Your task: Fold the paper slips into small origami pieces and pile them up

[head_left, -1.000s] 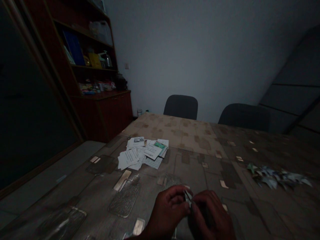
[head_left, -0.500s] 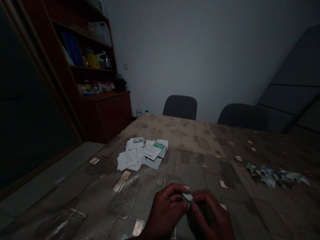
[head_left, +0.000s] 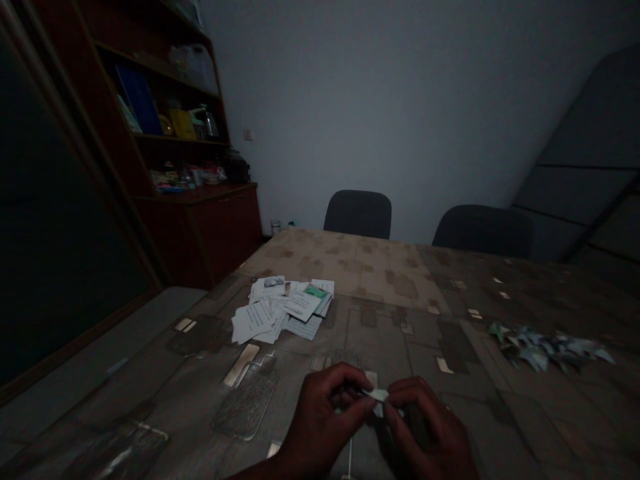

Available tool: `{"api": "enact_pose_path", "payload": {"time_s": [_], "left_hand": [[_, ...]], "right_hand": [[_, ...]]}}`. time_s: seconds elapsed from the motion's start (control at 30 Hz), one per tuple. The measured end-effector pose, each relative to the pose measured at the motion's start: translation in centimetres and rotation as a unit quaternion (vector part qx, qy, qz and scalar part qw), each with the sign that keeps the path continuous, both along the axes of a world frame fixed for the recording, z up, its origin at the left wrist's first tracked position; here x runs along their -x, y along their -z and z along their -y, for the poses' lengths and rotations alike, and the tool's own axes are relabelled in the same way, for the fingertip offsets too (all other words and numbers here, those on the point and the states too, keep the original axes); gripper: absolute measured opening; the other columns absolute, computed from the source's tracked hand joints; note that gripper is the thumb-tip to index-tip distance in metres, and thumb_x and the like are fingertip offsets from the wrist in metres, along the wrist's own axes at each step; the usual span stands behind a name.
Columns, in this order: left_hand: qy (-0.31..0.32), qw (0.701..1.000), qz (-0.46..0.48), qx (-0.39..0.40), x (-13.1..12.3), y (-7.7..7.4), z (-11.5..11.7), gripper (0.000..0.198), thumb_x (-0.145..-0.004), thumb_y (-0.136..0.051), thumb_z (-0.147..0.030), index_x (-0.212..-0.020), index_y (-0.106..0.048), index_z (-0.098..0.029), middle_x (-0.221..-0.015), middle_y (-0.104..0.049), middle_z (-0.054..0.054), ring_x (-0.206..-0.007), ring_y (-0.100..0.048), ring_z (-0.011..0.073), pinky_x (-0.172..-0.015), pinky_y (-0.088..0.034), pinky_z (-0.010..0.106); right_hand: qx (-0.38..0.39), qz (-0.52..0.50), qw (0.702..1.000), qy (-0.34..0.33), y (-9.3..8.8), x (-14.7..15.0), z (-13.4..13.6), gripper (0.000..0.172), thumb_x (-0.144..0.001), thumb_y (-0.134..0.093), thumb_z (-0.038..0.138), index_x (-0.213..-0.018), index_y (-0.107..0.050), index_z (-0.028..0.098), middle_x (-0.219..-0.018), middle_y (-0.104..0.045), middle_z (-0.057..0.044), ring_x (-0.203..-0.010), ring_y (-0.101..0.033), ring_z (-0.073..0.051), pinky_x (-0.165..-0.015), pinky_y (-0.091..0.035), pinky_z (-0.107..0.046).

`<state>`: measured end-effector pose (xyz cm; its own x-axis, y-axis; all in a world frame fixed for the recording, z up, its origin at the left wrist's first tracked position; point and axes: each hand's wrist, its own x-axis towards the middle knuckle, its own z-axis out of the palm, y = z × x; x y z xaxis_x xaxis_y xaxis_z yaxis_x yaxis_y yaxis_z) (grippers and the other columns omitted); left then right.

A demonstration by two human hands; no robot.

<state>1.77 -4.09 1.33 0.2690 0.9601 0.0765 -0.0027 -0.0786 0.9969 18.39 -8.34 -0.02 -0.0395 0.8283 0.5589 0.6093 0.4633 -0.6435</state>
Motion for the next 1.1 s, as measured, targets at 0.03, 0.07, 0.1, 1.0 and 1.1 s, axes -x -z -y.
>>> {"api": "enact_pose_path", "payload": {"time_s": [0.03,0.07,0.1,1.0,1.1], "left_hand": [[0.003,1.000,0.012,0.012,0.0,0.0,0.0,0.004,-0.068,-0.068,-0.012,-0.071,-0.068,-0.016,-0.063,-0.064,-0.001,-0.061,-0.058,0.0130,-0.057,-0.043,0.021],[0.006,0.999,0.025,0.023,-0.1,0.0,0.0,0.004,-0.068,-0.069,-0.013,-0.071,-0.067,-0.015,-0.063,-0.063,-0.001,-0.060,-0.057,0.0126,-0.057,-0.043,0.020],[0.009,0.999,0.037,0.033,-0.1,0.0,0.1,0.004,-0.068,-0.069,-0.014,-0.070,-0.067,-0.015,-0.063,-0.063,-0.001,-0.059,-0.057,0.0123,-0.056,-0.043,0.020],[0.062,0.994,0.024,0.084,-0.1,0.7,-1.0,0.019,-0.070,-0.068,-0.031,-0.066,-0.066,-0.013,-0.060,-0.056,-0.001,-0.059,-0.049,0.0125,-0.057,-0.037,0.024],[0.059,0.995,0.019,0.084,-0.1,0.8,-1.0,0.019,-0.072,-0.066,-0.031,-0.066,-0.066,-0.013,-0.059,-0.055,-0.001,-0.058,-0.047,0.0123,-0.056,-0.035,0.023]], "right_hand": [[0.001,-0.004,1.000,-0.002,0.0,0.0,0.0,0.009,-0.087,-0.057,0.017,-0.080,-0.056,0.023,-0.076,-0.063,0.001,-0.071,-0.064,-0.015,-0.064,-0.051,-0.022],[0.002,-0.009,1.000,-0.003,0.1,0.0,0.0,0.009,-0.087,-0.057,0.018,-0.079,-0.056,0.023,-0.076,-0.063,0.001,-0.070,-0.064,-0.015,-0.063,-0.050,-0.022],[0.002,-0.014,1.000,-0.001,0.1,0.0,0.0,0.009,-0.087,-0.057,0.018,-0.079,-0.056,0.023,-0.075,-0.063,0.001,-0.070,-0.064,-0.015,-0.063,-0.050,-0.022],[0.133,-0.128,0.979,0.093,-0.2,1.2,0.3,0.019,-0.082,-0.060,0.041,-0.074,-0.061,0.023,-0.066,-0.062,0.002,-0.064,-0.061,-0.018,-0.061,-0.047,-0.024],[0.164,-0.092,0.980,0.059,-0.1,0.5,0.0,0.020,-0.085,-0.057,0.042,-0.086,-0.063,0.023,-0.073,-0.067,0.000,-0.071,-0.065,-0.019,-0.065,-0.050,-0.024]]}}
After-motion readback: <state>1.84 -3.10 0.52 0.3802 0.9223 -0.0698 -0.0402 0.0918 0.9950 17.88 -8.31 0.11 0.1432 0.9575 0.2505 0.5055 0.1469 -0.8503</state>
